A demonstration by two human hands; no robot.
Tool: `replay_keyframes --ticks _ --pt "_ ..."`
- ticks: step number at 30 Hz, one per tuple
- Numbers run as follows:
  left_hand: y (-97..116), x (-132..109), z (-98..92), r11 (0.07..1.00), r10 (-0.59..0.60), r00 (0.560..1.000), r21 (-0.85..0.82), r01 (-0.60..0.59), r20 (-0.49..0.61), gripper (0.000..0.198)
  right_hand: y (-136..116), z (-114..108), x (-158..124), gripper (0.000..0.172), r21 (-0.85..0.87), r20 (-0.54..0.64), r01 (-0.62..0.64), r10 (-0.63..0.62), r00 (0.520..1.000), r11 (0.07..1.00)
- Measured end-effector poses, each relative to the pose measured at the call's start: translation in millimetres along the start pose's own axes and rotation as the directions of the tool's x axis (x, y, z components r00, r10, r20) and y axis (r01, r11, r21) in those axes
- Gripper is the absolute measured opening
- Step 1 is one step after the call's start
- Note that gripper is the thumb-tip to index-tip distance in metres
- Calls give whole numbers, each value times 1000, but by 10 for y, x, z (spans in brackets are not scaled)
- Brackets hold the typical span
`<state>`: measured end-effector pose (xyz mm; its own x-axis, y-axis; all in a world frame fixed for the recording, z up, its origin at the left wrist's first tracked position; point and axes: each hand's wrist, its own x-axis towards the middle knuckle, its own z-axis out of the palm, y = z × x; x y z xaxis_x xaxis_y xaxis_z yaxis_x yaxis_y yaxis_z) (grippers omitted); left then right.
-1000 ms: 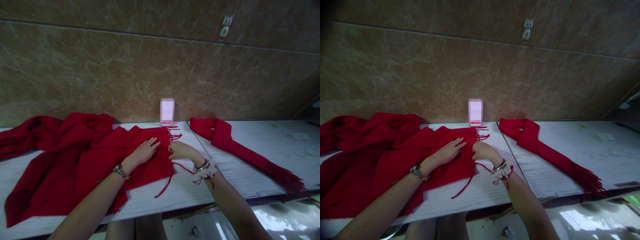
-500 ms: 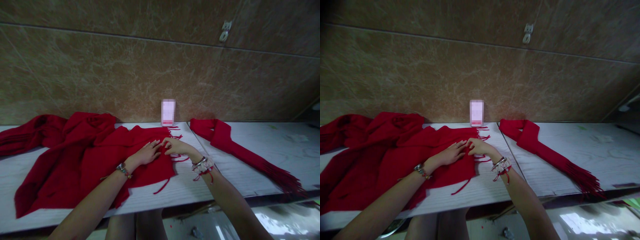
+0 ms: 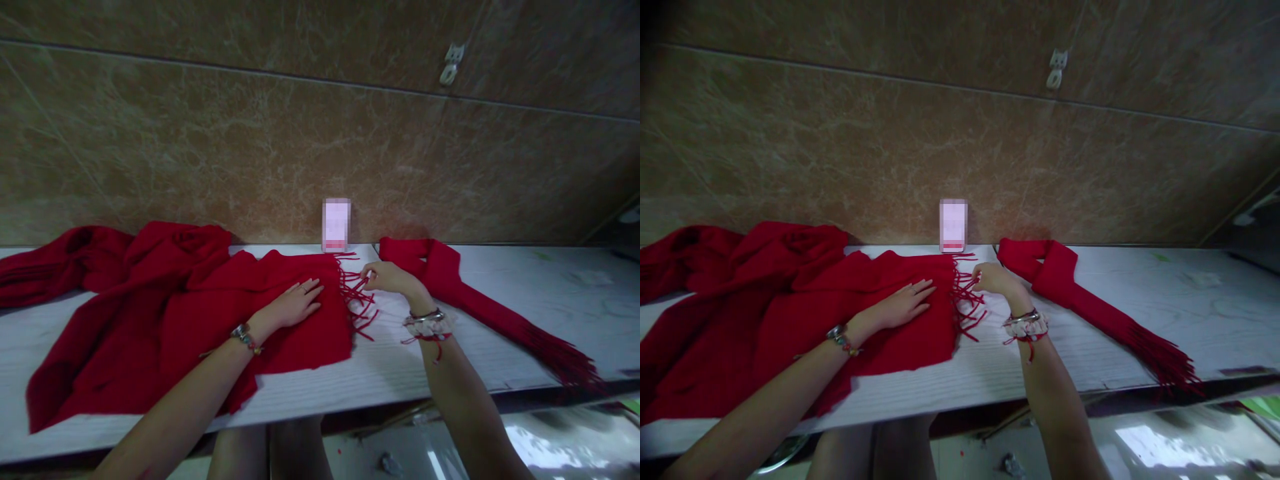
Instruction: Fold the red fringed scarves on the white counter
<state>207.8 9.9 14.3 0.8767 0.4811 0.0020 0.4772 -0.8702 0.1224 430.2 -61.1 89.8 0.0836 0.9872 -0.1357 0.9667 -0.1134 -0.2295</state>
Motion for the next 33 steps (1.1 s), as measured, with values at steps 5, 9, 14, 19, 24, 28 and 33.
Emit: replay_keyframes --ticks 5,9,14,19,24,28,33 --pt "0 -12 14 999 37 999 -1 -37 17 57 -95 54 -54 25 -49 76 253 -249 966 966" --pt "-104 11 35 1000 -28 996 -2 28 80 52 -285 239 -101 29 -34 167 319 -310 936 947" --pt "-156 -9 -24 1000 -17 999 19 17 -28 46 -473 346 -174 28 -71 216 338 -316 924 939" --pt "-35 -58 -60 1000 -8 1000 -1 8 -26 53 -592 288 -218 16 -241 248 378 -320 914 894" --pt "-57 -48 0 998 -38 993 -50 44 113 60 -518 241 -206 17 -273 286 354 -276 918 894" --pt "-80 -36 3 997 -45 993 -52 51 112 60 -254 109 -189 17 -279 286 248 -166 944 928" --pt "-74 -24 2 995 -63 993 -71 70 101 59 -149 133 -109 27 -27 212 394 -380 900 919"
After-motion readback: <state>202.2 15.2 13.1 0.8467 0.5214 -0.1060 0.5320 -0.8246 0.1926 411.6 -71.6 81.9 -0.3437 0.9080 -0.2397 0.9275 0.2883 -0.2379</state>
